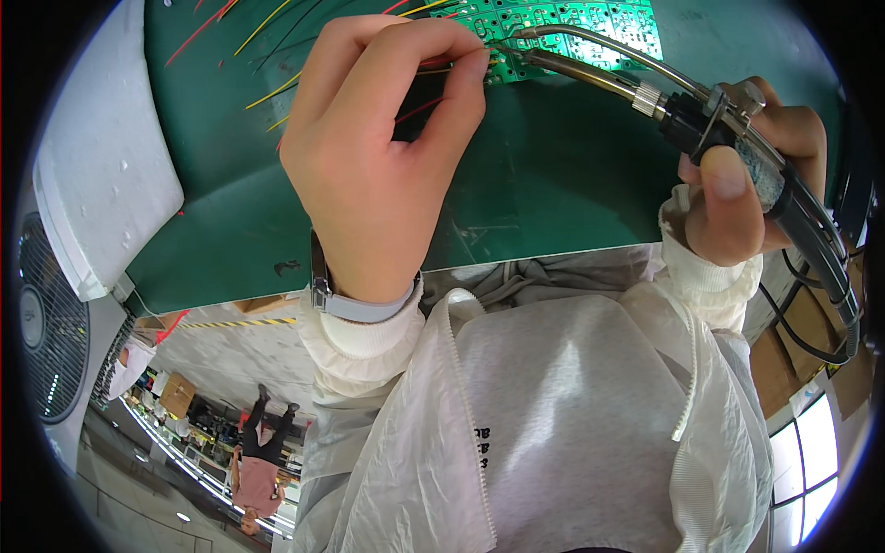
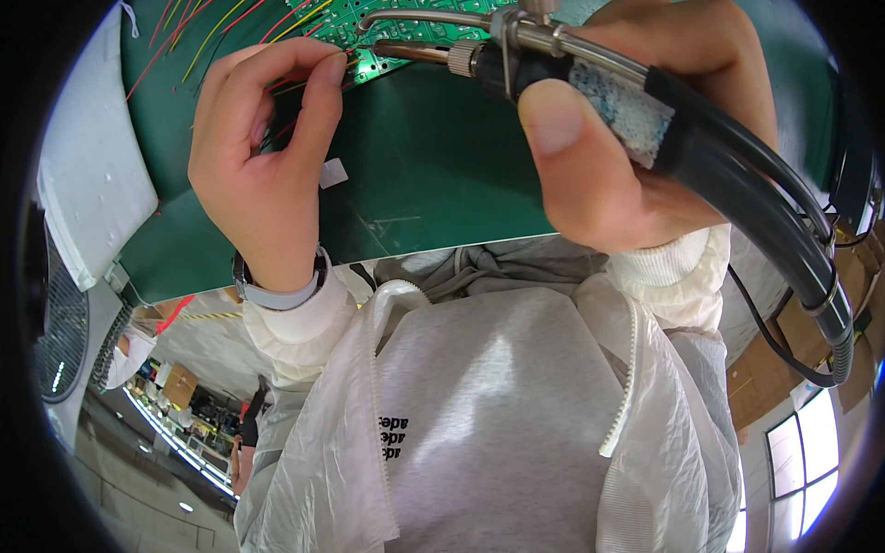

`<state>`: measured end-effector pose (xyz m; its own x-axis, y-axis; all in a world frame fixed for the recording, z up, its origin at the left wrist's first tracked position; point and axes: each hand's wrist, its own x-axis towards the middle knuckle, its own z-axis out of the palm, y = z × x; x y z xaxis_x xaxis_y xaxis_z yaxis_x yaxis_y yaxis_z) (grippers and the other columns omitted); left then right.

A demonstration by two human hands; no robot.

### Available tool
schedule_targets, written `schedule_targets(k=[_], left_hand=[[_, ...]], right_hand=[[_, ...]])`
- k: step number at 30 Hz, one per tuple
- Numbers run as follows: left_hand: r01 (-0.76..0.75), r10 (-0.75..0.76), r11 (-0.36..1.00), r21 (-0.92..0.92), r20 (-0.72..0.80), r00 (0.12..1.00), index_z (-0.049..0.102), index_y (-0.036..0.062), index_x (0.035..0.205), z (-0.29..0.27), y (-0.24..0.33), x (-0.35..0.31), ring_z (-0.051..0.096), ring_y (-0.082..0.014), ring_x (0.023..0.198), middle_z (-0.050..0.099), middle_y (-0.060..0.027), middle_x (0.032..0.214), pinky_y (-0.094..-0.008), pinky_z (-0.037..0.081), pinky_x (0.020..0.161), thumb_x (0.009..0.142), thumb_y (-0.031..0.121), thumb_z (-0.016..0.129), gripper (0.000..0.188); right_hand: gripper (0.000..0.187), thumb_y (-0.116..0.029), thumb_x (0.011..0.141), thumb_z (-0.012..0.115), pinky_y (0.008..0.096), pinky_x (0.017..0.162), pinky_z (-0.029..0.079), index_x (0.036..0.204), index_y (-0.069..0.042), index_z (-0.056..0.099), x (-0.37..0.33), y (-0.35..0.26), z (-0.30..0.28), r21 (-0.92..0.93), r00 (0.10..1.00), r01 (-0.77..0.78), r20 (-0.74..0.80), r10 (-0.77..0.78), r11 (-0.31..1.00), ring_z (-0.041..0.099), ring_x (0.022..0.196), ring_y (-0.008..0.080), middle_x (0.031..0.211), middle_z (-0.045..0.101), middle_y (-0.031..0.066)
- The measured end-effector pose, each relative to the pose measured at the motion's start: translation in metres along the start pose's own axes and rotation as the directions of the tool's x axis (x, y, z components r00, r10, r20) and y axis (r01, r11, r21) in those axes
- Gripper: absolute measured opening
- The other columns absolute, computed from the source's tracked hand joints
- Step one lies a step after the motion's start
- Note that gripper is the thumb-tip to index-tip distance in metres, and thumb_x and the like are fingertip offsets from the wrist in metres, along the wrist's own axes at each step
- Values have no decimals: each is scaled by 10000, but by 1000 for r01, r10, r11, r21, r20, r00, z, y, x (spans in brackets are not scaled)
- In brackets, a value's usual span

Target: The person solders wires to a circuit board, repeatedly picking up wires from a styrofoam container and attaching them to the board using a soldering iron.

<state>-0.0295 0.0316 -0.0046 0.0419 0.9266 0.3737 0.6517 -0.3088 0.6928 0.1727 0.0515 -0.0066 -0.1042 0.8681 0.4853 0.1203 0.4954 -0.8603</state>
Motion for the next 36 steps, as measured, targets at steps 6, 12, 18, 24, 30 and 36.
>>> schedule_targets(k=[6,12,18,24,30,36], left_hand=[[-23,23,1000,-17,3,1000,613,-14,844,0,-1,0,583,-124,704,590,-55,810,-223,443,620,714,-71,667,151],[-41,27,995,-95,-149,988,614,-2,837,10,-1,-6,577,-125,700,587,-49,808,-230,442,619,722,-63,661,138],[38,-35,991,132,-22,999,615,41,828,-1,3,-6,532,-116,666,575,-30,791,-239,422,598,761,-6,654,91],[136,-126,985,107,-99,987,544,51,890,7,7,-12,557,-200,673,555,-62,777,-316,435,603,749,25,671,192],[186,-174,977,102,-121,977,532,50,951,9,13,-15,550,-197,671,568,-59,787,-327,408,643,778,65,661,217],[187,-176,975,118,-99,979,585,40,950,12,25,-19,519,-154,689,580,-44,801,-285,416,692,787,48,651,176]], right_hand=[[261,-149,722,632,188,397,355,837,29,480,1,-5,2,12,997,-78,-27,79,997,449,455,105,610,498,112],[208,-170,722,531,210,397,332,807,12,477,-2,7,-13,242,967,-132,-179,178,961,420,456,131,655,524,124],[189,-151,786,494,255,456,359,917,-15,509,-2,16,-15,299,957,-37,-264,120,954,427,510,164,695,543,130],[174,-64,811,582,264,495,391,952,-17,492,33,31,-4,177,933,68,-361,0,982,515,566,191,755,566,144],[130,-117,842,597,221,588,381,863,-64,481,90,39,5,173,895,-23,-436,97,985,470,612,77,701,501,10],[140,-97,827,610,214,543,370,846,-63,475,107,61,-2,61,831,-75,-547,96,995,463,581,77,658,497,13]])
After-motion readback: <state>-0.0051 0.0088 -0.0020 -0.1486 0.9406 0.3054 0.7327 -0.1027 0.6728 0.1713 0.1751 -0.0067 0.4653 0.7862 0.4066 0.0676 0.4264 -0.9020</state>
